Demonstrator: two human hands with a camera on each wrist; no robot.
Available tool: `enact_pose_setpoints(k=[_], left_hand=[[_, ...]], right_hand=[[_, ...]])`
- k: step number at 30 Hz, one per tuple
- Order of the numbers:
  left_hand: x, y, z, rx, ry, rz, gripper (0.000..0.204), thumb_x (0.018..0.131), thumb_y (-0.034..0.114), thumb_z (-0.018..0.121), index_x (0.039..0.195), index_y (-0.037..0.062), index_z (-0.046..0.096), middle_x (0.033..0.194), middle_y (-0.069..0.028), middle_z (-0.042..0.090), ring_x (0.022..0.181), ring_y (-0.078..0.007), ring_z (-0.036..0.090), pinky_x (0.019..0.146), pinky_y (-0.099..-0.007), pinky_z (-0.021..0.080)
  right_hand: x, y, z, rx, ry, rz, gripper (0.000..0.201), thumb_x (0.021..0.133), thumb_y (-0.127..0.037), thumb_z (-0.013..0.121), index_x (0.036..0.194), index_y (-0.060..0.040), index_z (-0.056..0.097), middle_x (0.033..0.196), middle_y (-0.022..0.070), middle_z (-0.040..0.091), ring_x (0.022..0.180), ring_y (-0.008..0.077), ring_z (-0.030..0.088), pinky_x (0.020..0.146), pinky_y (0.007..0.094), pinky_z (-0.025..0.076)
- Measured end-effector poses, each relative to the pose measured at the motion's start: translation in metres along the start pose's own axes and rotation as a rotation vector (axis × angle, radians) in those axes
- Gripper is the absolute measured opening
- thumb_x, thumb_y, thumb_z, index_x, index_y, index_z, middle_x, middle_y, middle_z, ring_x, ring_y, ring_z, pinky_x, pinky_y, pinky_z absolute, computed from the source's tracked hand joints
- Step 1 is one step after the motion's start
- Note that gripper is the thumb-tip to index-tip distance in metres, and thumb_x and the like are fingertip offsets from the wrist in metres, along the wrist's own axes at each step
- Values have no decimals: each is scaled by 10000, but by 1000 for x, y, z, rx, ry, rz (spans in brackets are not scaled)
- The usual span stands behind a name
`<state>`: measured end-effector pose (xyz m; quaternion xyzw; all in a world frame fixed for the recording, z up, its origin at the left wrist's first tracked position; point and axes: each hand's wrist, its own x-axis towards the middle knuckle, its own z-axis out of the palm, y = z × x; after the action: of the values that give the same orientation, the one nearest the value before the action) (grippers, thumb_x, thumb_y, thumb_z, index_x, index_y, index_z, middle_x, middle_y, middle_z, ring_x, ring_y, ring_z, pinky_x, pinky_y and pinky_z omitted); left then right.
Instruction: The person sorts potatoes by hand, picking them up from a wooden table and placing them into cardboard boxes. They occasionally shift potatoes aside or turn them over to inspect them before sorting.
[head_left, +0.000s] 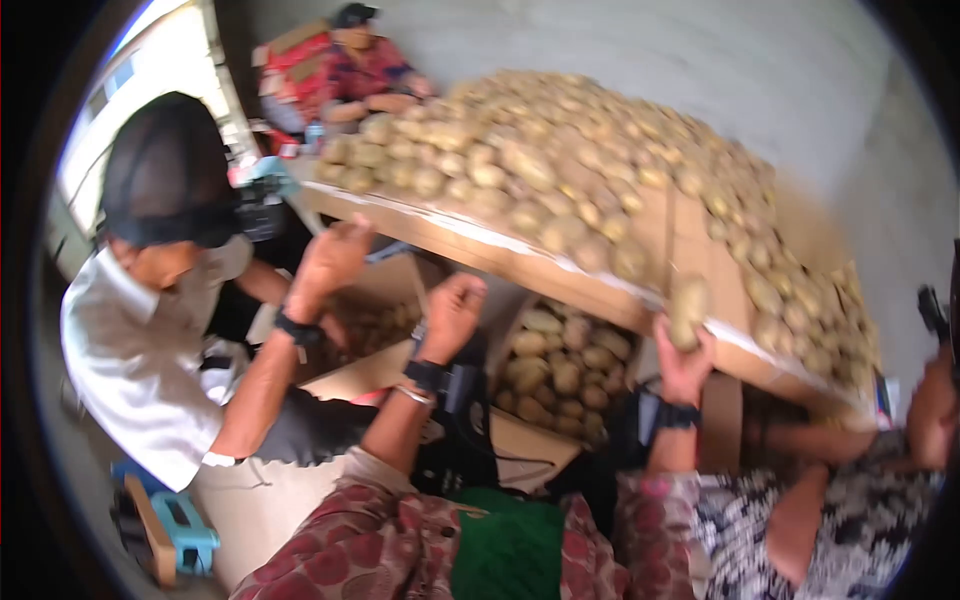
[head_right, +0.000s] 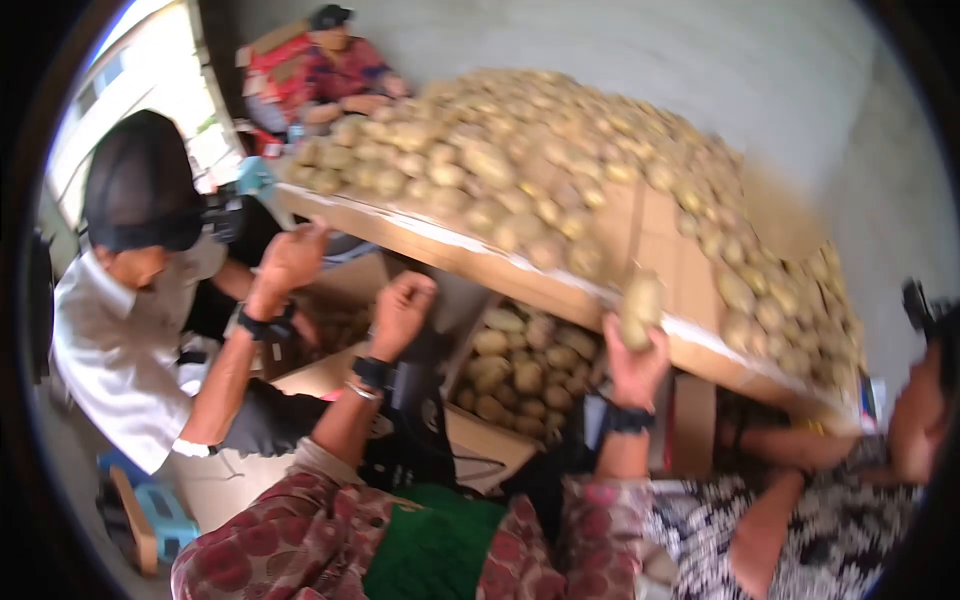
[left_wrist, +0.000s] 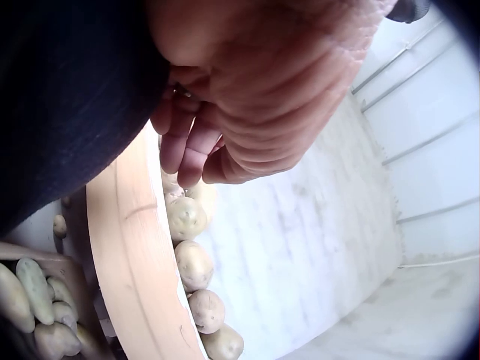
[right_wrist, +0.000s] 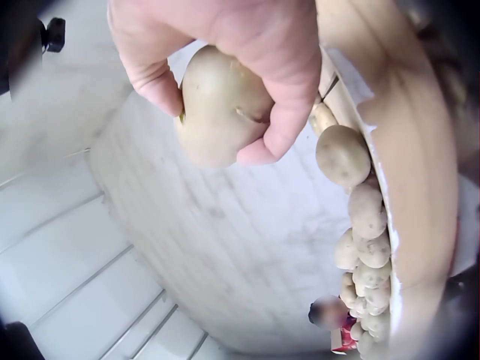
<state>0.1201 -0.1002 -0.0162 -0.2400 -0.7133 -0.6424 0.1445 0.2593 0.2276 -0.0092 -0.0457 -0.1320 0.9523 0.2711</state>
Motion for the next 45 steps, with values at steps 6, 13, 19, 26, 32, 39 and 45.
enact_pose_setpoints(k=[6, 13, 19, 26, 32, 39, 45], left_hand=[[3, -9, 9, 109, -84, 75, 23, 884, 46, 614, 904, 36, 620, 767, 43, 563, 715, -35, 481, 628, -198, 416], [5, -7, 24, -77, -207, -25, 39, 905, 30, 569, 867, 24, 575, 817, 41, 550, 768, -39, 459, 712, -192, 393], [5, -9, 27, -71, -202, -20, 18, 910, 29, 565, 902, 18, 577, 847, 26, 562, 788, -48, 481, 742, -198, 408], [6, -18, 26, -149, -209, -97, 20, 916, 24, 557, 905, 10, 567, 857, 12, 569, 807, -56, 492, 759, -198, 403], [1, 1, 41, -100, -236, -63, 28, 912, 37, 568, 903, 10, 570, 854, 10, 568, 808, -56, 482, 748, -203, 395], [-8, 13, 72, -77, -256, -39, 34, 895, 32, 571, 890, 6, 592, 782, 18, 567, 730, -62, 490, 679, -212, 415], [-12, 22, 88, -54, -326, -102, 27, 882, 12, 565, 888, 5, 591, 794, 26, 568, 735, -47, 480, 665, -204, 404]], right_hand=[[-6, 2, 5, -47, -53, 39, 492, 719, -25, 564, 1201, -118, 523, 1202, 98, 549, 1124, 304, 522, 934, 530, 443], [-12, 1, 19, -134, -129, 28, 683, 763, -27, 543, 1387, -185, 317, 1321, 116, 414, 1166, 342, 475, 917, 531, 444], [-8, 1, 17, -135, -102, 36, 670, 779, -25, 534, 1393, -193, 323, 1332, 108, 411, 1175, 323, 471, 917, 515, 447], [-11, 3, 19, -140, -75, 8, 603, 751, -16, 535, 1324, -151, 404, 1242, 120, 469, 1092, 315, 503, 848, 445, 487], [-8, 8, 23, -132, -62, 23, 548, 787, -61, 551, 1313, -130, 418, 1240, 128, 486, 1087, 324, 522, 809, 410, 495], [-5, 8, 18, -27, -113, 96, 522, 815, -91, 555, 1313, -154, 412, 1234, 116, 513, 1097, 316, 530, 798, 420, 484], [-5, 6, 21, -17, -132, 124, 540, 805, -85, 561, 1317, -144, 402, 1218, 137, 517, 1096, 350, 527, 799, 418, 486]])
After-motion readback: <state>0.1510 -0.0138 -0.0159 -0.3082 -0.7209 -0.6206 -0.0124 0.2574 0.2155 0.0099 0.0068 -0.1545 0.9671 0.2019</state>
